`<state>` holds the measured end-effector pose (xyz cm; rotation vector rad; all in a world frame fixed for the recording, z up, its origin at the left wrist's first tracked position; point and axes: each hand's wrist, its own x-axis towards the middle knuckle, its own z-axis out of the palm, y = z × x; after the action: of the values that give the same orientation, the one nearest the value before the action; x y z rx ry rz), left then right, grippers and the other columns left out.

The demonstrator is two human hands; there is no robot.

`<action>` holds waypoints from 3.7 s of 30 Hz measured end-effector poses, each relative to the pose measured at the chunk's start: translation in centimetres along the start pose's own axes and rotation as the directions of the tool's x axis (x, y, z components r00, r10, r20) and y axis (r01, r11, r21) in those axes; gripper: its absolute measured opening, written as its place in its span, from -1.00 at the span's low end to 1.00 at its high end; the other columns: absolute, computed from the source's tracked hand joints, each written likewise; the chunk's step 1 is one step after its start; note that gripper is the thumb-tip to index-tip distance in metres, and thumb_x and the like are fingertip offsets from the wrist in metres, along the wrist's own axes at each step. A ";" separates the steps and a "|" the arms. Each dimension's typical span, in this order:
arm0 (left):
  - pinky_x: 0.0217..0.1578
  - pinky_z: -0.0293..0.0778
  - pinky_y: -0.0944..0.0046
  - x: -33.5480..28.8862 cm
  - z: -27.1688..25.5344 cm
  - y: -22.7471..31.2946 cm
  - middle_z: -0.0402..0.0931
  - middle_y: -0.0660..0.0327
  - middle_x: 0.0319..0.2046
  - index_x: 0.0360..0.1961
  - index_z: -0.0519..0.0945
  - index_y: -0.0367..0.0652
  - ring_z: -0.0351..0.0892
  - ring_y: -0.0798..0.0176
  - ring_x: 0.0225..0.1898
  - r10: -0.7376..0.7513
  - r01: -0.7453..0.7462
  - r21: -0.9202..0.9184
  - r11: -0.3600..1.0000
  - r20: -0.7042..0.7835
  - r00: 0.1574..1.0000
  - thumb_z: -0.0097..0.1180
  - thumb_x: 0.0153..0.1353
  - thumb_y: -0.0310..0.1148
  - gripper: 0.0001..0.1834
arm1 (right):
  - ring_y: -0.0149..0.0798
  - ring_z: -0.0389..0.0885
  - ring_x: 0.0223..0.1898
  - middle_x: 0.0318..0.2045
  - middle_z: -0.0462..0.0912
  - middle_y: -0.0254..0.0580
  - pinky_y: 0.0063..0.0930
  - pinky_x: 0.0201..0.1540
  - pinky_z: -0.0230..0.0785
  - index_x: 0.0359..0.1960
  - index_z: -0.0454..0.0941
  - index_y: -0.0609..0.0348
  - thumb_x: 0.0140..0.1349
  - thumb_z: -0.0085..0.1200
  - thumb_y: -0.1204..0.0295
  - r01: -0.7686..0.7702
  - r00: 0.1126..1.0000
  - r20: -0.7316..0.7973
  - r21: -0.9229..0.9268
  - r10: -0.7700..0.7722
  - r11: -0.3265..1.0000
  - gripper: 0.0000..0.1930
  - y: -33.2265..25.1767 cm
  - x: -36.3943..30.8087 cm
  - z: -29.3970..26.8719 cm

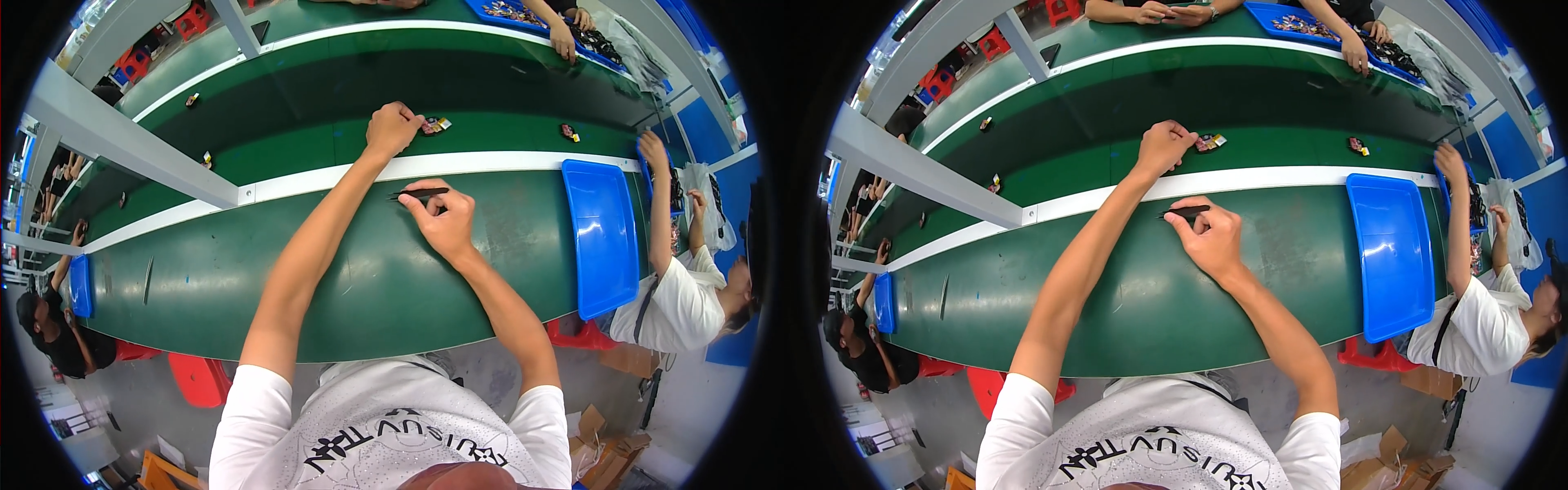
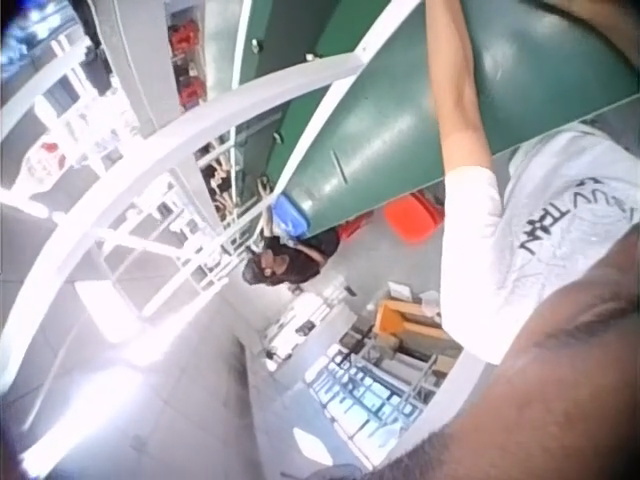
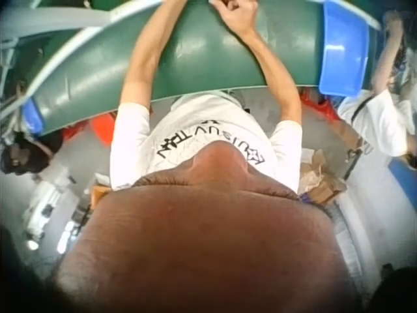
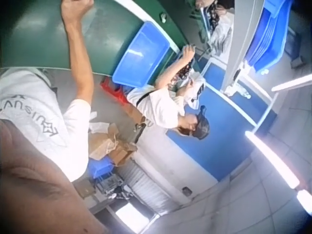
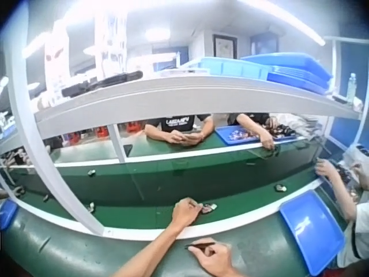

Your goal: Manually assembling small electronic components on a production line using a precision tool.

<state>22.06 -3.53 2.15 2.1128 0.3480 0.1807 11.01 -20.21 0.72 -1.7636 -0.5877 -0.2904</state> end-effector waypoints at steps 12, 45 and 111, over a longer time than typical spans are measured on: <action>-0.56 0.55 0.25 -2.0 -1.7 0.1 0.72 0.14 -0.47 -0.38 0.60 -0.25 0.72 0.27 -0.49 0.025 -0.025 -0.009 1.000 0.061 0.998 0.37 0.25 -0.22 -0.70 | -0.41 0.34 -0.77 -0.32 0.82 -0.22 -0.45 -0.67 0.12 -0.82 0.28 0.32 0.07 0.45 0.49 0.055 0.998 -0.003 -0.032 -0.055 0.998 -0.47 0.0 -0.1 -0.2; -0.68 0.34 0.41 -16.7 -4.6 -5.8 0.61 0.18 -0.52 -0.08 0.59 -0.33 0.49 0.47 -0.67 0.385 -0.405 -0.214 0.889 -0.131 0.913 0.19 0.37 -0.56 -0.86 | -0.71 0.21 -0.70 -0.71 0.46 -0.54 -0.68 -0.61 -0.04 -0.30 0.69 0.30 0.18 0.40 0.59 -0.109 0.992 0.072 0.122 0.101 0.986 -0.88 -1.1 -1.1 0.1; -0.53 0.67 0.34 -17.1 -7.7 -4.7 0.67 -0.03 -0.15 0.13 0.58 -0.45 0.78 0.14 -0.40 0.169 0.163 -0.690 0.705 0.387 0.906 0.09 0.50 -0.33 -0.63 | -0.72 0.25 -0.64 -0.54 0.64 -0.45 -0.72 -0.58 0.02 -0.30 0.68 0.30 0.18 0.38 0.64 -0.170 0.977 0.176 0.328 0.116 0.929 -0.89 -2.3 -1.2 -1.1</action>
<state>2.97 -0.33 2.43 1.3122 -0.0107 -0.1401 8.91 -21.15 2.33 -1.4880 -0.5771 0.0515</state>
